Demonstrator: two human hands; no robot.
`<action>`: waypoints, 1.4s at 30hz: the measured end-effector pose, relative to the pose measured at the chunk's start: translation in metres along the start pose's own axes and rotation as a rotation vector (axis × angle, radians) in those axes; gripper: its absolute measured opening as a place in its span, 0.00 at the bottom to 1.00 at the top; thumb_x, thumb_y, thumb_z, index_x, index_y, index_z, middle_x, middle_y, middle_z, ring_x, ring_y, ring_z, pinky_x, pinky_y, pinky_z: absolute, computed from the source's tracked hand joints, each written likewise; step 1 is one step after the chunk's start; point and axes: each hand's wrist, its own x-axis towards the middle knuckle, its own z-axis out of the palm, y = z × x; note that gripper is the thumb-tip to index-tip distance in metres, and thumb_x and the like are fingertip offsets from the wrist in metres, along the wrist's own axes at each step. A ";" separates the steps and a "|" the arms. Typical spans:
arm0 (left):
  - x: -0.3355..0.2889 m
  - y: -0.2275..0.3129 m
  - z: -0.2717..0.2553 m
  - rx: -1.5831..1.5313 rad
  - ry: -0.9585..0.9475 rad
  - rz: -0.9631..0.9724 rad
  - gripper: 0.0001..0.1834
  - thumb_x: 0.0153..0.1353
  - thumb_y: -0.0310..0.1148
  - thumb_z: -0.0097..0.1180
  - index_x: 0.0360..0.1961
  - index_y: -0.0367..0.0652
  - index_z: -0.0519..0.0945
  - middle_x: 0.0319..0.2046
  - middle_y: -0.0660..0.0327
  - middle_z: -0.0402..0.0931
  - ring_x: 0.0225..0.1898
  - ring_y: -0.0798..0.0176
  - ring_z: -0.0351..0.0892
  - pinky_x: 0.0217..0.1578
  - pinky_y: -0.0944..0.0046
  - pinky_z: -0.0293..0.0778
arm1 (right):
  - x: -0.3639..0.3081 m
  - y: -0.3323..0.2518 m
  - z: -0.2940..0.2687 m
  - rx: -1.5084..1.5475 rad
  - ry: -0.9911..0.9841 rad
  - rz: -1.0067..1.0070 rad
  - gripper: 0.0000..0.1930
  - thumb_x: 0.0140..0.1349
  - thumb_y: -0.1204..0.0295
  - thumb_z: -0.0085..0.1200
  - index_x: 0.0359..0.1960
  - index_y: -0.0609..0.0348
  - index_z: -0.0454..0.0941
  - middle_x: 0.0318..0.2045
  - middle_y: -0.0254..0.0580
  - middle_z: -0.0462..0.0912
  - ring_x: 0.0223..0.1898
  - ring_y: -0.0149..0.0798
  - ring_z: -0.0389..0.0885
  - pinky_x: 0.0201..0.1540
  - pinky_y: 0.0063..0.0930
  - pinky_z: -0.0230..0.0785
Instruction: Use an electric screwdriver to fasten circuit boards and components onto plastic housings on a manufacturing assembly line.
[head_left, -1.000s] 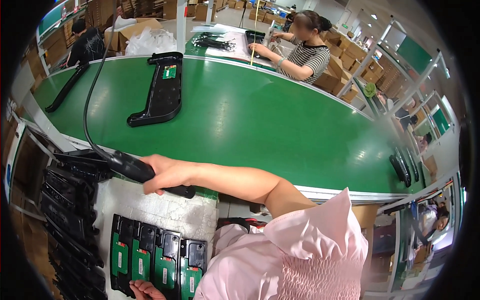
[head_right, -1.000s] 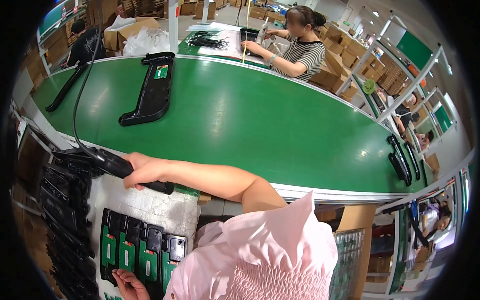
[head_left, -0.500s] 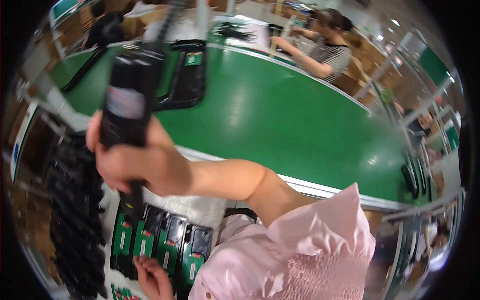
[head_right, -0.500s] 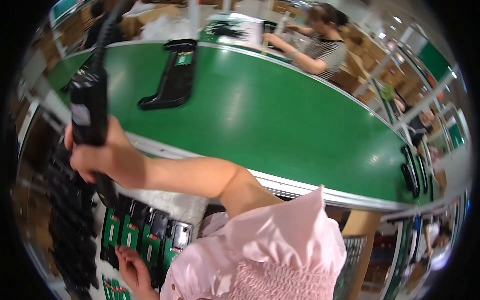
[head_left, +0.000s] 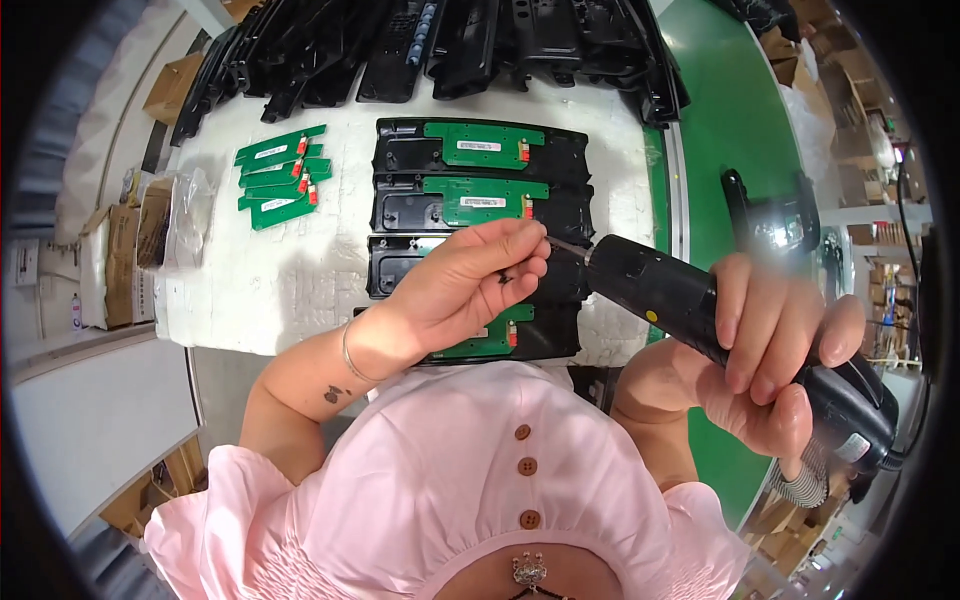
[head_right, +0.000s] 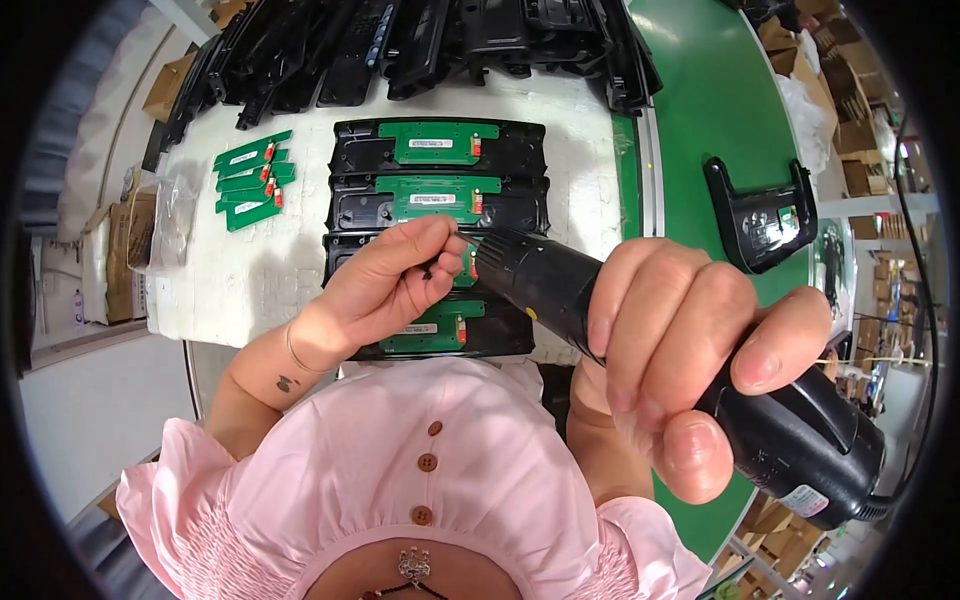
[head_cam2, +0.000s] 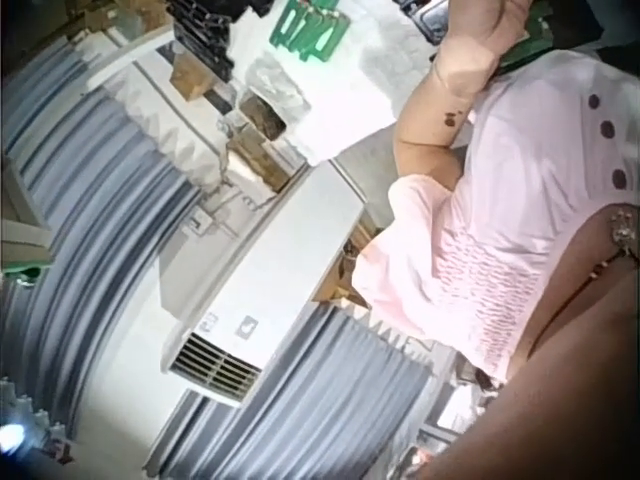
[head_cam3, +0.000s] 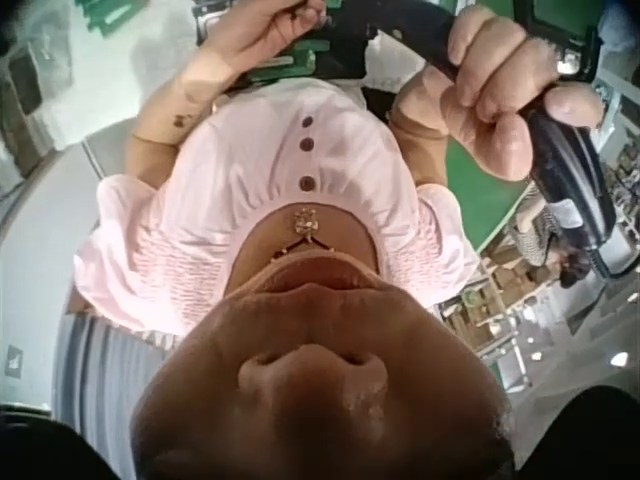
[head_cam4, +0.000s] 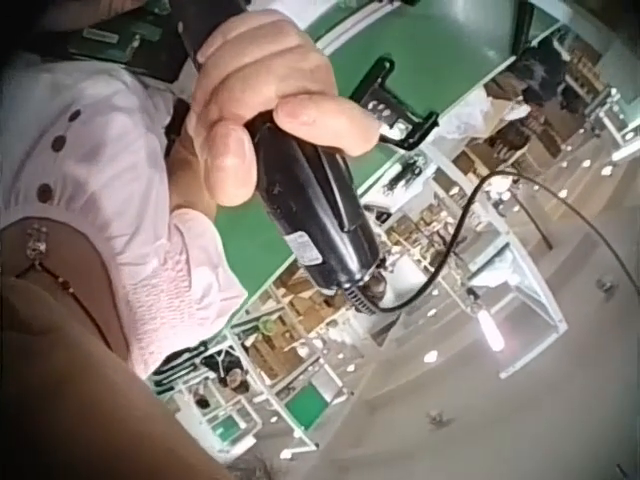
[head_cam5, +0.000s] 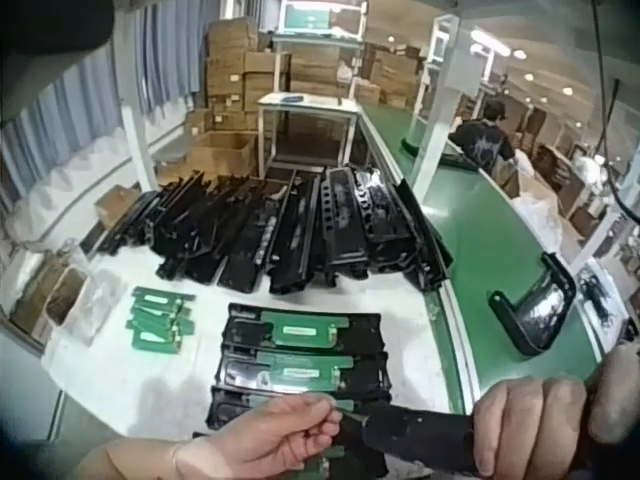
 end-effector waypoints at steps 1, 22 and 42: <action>0.000 0.000 0.000 -0.004 0.015 0.008 0.08 0.59 0.33 0.49 0.35 0.41 0.73 0.31 0.66 0.73 0.32 0.76 0.73 0.34 0.78 0.73 | -0.001 0.001 0.001 -0.028 0.021 -0.012 0.14 0.42 0.75 0.51 0.33 0.54 0.64 0.13 0.23 0.68 0.14 0.19 0.66 0.26 0.14 0.58; 0.020 0.025 -0.011 -0.113 0.088 -0.193 0.26 0.64 0.42 0.36 0.52 0.27 0.61 0.49 0.46 0.65 0.50 0.54 0.68 0.50 0.65 0.68 | 0.046 0.106 -0.017 -0.194 0.084 0.086 0.10 0.47 0.79 0.44 0.33 0.64 0.64 0.14 0.34 0.62 0.13 0.29 0.61 0.21 0.29 0.60; 0.016 0.039 -0.042 0.136 0.115 -0.015 0.09 0.57 0.29 0.50 0.37 0.36 0.75 0.33 0.60 0.76 0.34 0.69 0.76 0.38 0.74 0.73 | 0.063 0.173 -0.031 -0.270 0.278 0.345 0.10 0.44 0.78 0.47 0.30 0.65 0.65 0.14 0.37 0.67 0.14 0.30 0.64 0.21 0.22 0.60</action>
